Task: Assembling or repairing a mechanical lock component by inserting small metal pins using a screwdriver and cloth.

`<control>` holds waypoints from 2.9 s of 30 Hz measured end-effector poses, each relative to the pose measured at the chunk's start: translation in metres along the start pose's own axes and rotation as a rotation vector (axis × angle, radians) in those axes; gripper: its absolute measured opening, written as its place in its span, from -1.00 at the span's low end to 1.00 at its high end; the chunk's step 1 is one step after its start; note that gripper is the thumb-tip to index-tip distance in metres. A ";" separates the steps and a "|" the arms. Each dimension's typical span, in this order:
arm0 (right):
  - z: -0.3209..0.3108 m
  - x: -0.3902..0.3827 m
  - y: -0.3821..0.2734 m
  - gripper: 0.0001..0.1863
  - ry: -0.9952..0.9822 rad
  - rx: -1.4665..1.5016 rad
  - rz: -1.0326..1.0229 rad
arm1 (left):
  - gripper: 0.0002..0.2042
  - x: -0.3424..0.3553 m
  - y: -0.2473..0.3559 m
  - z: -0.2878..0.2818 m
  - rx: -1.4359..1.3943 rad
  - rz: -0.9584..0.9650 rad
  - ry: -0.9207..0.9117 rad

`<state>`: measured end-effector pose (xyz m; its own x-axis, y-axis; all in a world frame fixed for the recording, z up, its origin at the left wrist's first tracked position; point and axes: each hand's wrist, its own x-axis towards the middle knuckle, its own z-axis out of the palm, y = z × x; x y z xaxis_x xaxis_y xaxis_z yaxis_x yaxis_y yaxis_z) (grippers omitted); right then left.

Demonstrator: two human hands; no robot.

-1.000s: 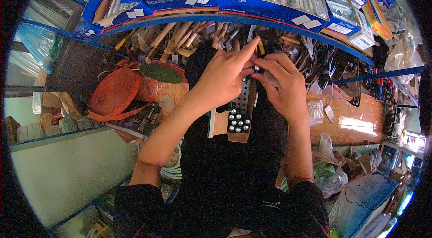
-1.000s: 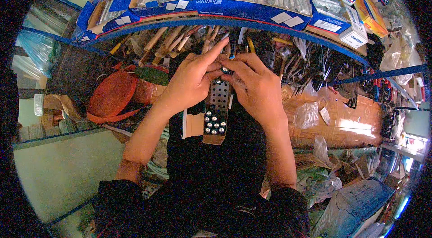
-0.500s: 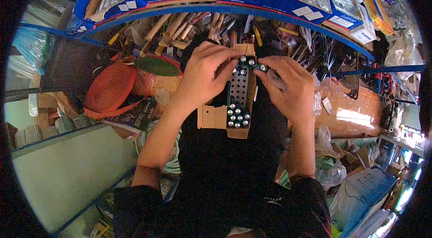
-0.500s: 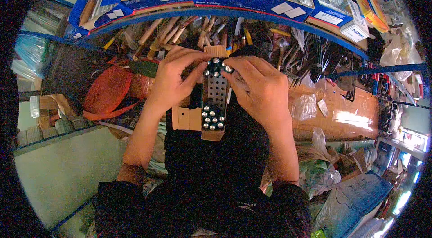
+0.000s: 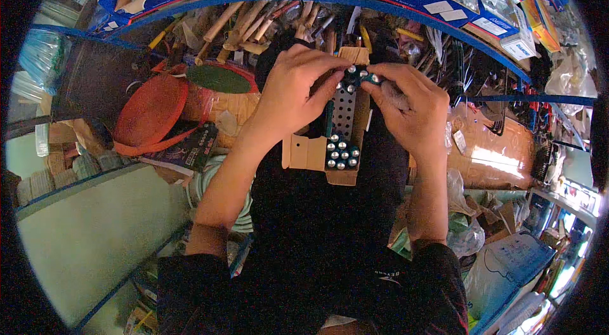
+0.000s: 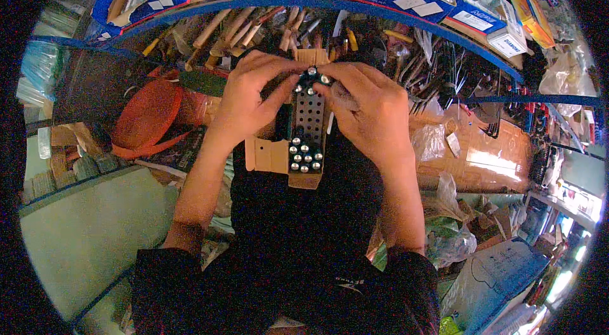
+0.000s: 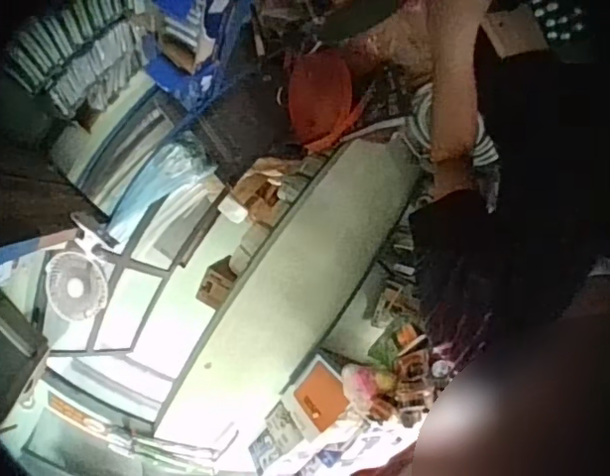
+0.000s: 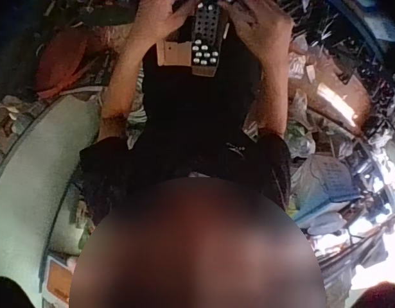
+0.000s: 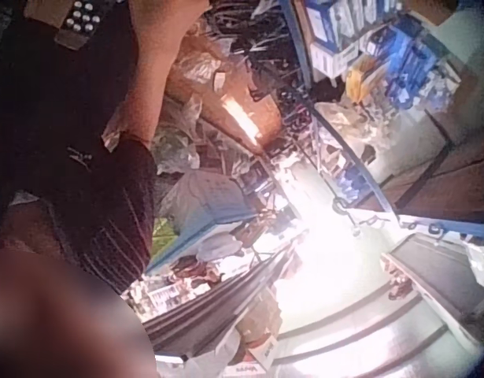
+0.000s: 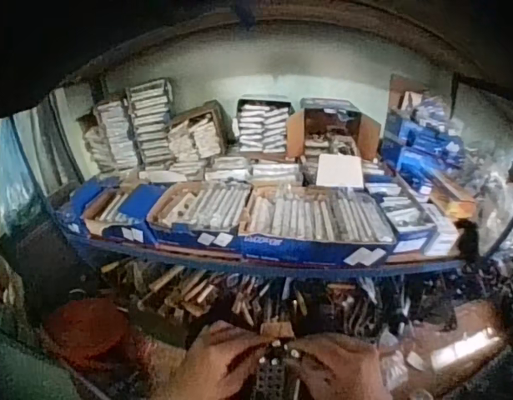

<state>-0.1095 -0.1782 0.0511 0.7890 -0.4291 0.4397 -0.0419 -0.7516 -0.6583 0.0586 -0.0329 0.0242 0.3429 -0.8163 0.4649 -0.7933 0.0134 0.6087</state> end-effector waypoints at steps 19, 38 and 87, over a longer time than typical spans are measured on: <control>-0.004 -0.006 -0.003 -0.75 0.032 -0.115 -0.071 | -0.85 0.000 -0.009 0.006 -0.003 0.046 0.013; 0.015 -0.019 0.018 -0.77 -0.079 -0.146 -0.113 | -0.85 -0.003 -0.005 -0.004 -0.022 0.076 -0.114; 0.011 0.009 0.009 -0.89 -0.355 -0.365 0.052 | -0.80 -0.004 0.012 0.008 0.335 -0.047 -0.209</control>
<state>-0.0964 -0.1831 0.0426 0.9369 -0.3220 0.1359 -0.2483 -0.8869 -0.3895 0.0437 -0.0337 0.0242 0.3007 -0.9119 0.2795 -0.9110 -0.1879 0.3671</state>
